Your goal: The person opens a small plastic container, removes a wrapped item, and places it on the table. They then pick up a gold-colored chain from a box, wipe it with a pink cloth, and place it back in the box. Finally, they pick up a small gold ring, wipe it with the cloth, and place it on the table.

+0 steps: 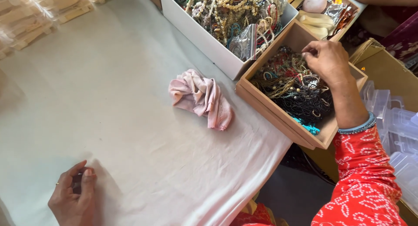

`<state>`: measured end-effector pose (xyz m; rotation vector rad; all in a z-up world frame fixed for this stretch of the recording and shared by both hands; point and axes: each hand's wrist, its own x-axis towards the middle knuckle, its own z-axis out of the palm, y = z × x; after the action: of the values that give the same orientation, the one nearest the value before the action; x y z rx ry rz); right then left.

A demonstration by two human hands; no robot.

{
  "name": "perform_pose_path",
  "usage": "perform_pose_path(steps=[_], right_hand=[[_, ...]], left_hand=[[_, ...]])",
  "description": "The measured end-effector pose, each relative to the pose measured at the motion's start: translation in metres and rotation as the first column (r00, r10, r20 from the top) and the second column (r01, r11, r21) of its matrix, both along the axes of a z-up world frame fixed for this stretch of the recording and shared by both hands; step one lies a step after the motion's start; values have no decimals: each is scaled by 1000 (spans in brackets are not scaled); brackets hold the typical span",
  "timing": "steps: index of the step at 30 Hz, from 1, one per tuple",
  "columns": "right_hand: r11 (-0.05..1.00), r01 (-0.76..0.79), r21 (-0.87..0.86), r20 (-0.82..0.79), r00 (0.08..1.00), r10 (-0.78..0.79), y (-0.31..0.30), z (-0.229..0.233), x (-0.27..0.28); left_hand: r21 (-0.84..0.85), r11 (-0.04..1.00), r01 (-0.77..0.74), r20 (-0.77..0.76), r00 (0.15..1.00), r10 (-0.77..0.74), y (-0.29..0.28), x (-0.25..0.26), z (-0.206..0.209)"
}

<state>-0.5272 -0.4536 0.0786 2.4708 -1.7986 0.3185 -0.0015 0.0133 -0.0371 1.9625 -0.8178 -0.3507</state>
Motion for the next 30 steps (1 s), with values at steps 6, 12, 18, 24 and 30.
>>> perform_pose_path(steps=[6, 12, 18, 24, 30], right_hand=[[987, 35, 157, -153, 988, -11, 11, 10, 17], [993, -117, 16, -274, 955, 117, 6, -1, 8], [998, -48, -51, 178, 982, 57, 7, 13, 5], [956, -224, -188, 739, 608, 288, 28, 50, 6], [930, -266, -254, 824, 444, 352, 65, 127, 25]], left_hand=[[6, 1000, -1, 16, 1000, 1, -2, 1, -1], [-26, 1000, -6, -45, 999, 5, -2, -2, 4], [-2, 1000, -11, 17, 1000, 11, -4, -3, 7], [-23, 999, -39, -47, 998, 38, -6, -13, 26], [-34, 999, -4, 83, 997, 7, -7, -10, 21]])
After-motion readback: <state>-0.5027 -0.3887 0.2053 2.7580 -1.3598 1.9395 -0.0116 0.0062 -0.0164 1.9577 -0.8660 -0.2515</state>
